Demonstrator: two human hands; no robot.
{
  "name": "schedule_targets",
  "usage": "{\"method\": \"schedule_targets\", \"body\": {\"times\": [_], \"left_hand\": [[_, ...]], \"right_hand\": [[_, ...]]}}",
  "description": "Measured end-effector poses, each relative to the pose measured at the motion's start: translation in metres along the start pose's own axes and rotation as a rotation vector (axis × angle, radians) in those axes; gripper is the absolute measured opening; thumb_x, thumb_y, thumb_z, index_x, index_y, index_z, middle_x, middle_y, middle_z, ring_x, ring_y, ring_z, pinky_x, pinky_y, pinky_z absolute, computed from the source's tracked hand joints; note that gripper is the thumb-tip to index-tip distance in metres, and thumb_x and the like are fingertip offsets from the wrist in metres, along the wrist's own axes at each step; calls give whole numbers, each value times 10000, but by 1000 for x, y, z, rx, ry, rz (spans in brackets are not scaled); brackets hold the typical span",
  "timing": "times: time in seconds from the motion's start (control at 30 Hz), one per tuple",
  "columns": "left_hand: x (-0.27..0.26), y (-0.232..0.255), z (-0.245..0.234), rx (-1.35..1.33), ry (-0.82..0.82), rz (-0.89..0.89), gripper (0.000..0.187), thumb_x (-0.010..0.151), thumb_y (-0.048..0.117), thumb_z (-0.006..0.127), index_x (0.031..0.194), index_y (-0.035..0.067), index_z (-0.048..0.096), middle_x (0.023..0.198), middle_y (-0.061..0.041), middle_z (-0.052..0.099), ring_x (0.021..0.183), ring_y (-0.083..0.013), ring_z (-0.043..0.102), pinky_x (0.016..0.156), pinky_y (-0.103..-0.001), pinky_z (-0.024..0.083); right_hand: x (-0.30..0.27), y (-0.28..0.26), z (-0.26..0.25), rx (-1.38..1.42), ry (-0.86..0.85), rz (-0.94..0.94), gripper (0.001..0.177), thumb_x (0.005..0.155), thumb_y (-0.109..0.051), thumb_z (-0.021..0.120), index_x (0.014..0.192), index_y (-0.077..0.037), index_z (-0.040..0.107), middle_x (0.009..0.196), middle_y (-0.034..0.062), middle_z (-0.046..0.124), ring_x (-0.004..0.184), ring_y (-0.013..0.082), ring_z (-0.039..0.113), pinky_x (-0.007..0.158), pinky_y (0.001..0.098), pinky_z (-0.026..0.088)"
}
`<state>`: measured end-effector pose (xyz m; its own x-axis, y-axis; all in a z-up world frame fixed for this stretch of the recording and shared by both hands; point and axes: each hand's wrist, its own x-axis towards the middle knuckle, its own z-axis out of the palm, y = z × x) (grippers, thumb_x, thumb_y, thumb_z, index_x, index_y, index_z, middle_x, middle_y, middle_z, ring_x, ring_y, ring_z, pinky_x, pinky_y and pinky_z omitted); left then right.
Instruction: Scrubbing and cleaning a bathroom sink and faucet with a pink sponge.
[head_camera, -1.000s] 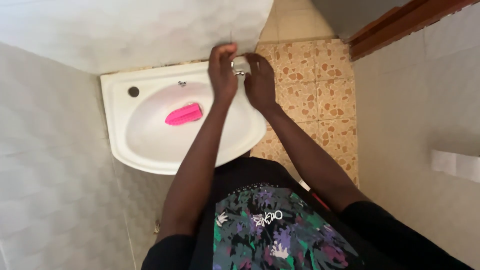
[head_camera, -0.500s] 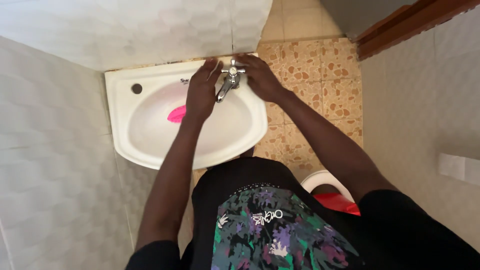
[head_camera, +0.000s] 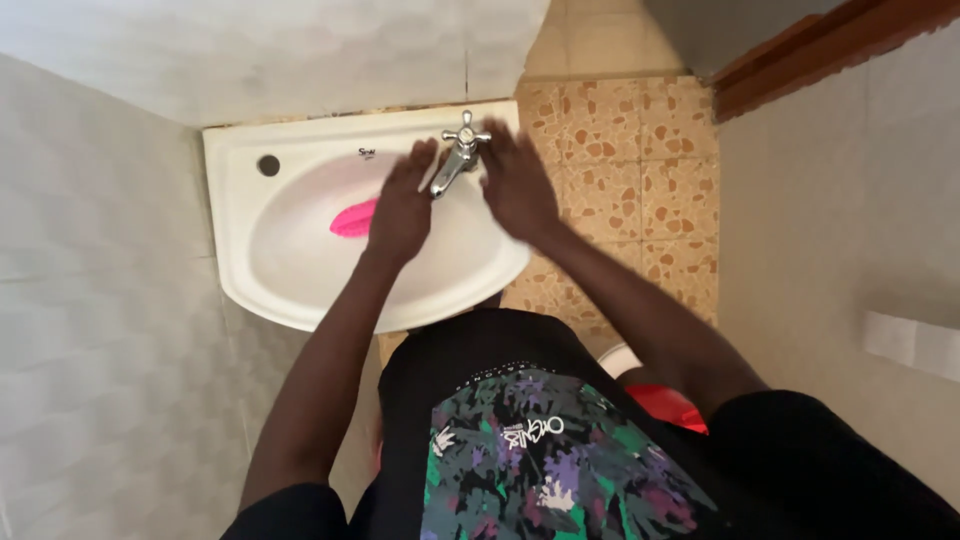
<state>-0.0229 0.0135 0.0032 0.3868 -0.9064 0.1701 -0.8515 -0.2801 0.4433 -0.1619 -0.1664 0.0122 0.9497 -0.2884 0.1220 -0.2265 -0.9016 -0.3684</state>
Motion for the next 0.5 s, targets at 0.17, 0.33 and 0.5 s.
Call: {"method": "schedule_targets", "body": {"times": [0.17, 0.33, 0.5], "left_hand": [[-13, 14, -3, 0, -32, -32, 651, 883, -121, 490, 1509, 51, 533, 1641, -123, 411, 1519, -307, 376, 1228, -439, 344], [-17, 34, 0, -116, 62, -86, 593, 892, -110, 518, 1467, 28, 565, 1599, -172, 458, 1485, -322, 422, 1191, -441, 401], [-43, 29, 18, -189, 106, -278, 424, 939, 46, 628, 1358, -16, 605, 1447, -251, 564, 1313, -403, 534, 1112, -478, 442]], "right_hand": [[-30, -9, -8, 138, -209, 45, 544, 1058, -219, 500, 1563, -23, 454, 1682, 133, 331, 1588, 289, 276, 1309, 486, 194], [-9, 26, -16, 77, -135, -15, 540, 1088, -231, 507, 1585, -54, 391, 1742, 106, 271, 1648, 247, 195, 1358, 455, 177], [-58, -7, -12, 64, -163, -67, 772, 946, -281, 558, 1571, 124, 354, 1659, 265, 172, 1540, 373, 124, 1220, 502, 125]]}}
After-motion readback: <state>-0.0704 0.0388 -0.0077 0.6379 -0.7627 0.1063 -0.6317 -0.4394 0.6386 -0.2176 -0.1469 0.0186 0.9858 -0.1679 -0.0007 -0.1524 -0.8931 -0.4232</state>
